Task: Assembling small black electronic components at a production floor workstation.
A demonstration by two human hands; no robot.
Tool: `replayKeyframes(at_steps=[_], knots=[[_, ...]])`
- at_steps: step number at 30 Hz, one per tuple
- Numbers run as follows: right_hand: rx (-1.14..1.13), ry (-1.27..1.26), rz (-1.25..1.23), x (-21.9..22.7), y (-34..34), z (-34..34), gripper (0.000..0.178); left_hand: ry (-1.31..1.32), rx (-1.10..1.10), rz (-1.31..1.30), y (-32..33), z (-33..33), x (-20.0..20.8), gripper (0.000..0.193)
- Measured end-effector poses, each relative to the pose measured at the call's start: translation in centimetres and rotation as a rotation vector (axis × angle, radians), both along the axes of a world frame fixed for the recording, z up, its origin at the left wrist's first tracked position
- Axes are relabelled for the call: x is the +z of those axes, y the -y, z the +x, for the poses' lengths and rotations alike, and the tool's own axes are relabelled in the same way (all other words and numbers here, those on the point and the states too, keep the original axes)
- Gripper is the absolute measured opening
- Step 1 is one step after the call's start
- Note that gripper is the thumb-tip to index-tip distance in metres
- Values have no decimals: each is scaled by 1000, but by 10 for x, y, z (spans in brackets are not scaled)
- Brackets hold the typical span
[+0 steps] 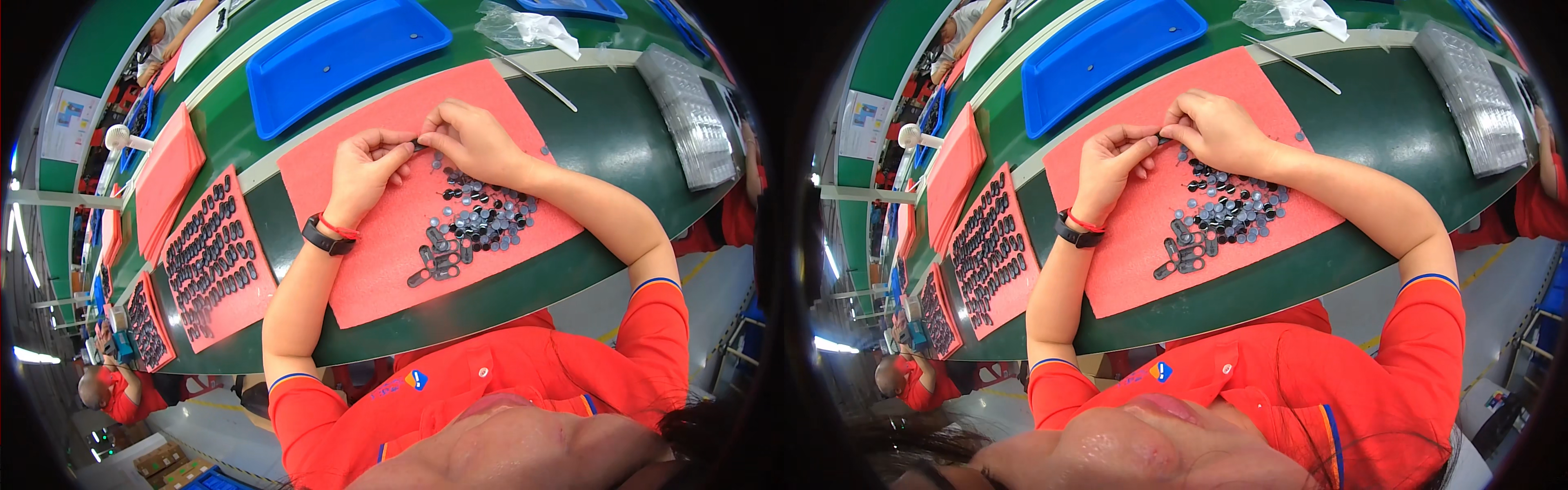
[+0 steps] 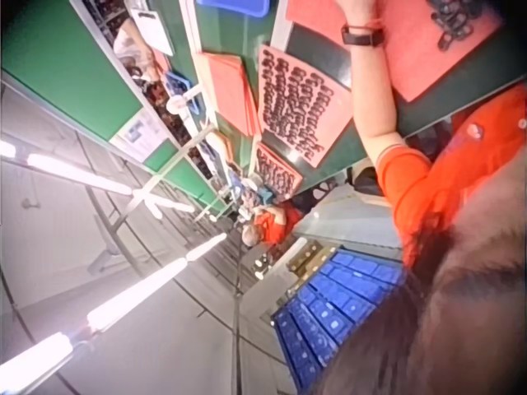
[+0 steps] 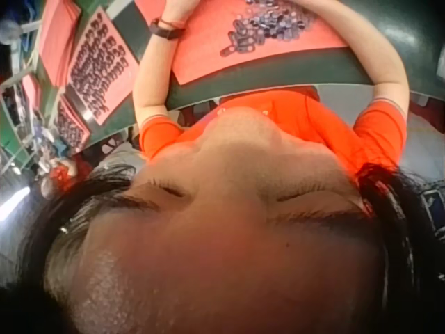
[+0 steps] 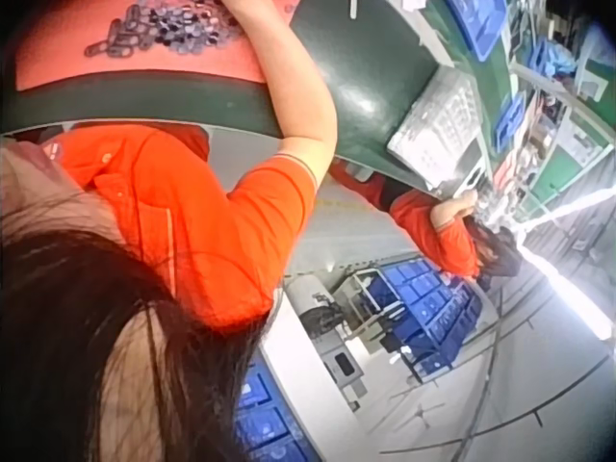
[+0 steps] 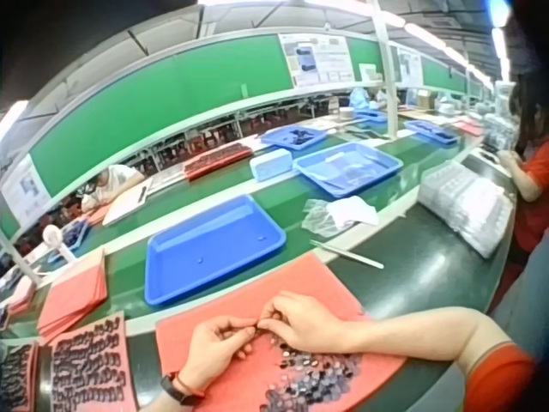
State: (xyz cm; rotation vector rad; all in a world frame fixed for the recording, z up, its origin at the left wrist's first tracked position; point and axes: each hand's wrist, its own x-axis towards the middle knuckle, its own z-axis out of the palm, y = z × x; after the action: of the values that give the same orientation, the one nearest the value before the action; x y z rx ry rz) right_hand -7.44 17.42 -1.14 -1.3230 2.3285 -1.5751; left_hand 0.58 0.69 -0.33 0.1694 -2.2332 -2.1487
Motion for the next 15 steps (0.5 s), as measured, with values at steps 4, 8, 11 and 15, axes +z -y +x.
replayKeyframes(at_steps=[4,8,11,15], knots=[[-51,57,65,6,0,2,14,6,-12,-10,1,-1,-1,16],[-54,131,72,7,0,2,15,24,-3,-17,0,0,0,16],[-39,161,56,4,0,2,14,34,5,-20,0,-1,0,16],[-36,261,77,9,0,2,15,35,-3,-17,0,-1,0,15]])
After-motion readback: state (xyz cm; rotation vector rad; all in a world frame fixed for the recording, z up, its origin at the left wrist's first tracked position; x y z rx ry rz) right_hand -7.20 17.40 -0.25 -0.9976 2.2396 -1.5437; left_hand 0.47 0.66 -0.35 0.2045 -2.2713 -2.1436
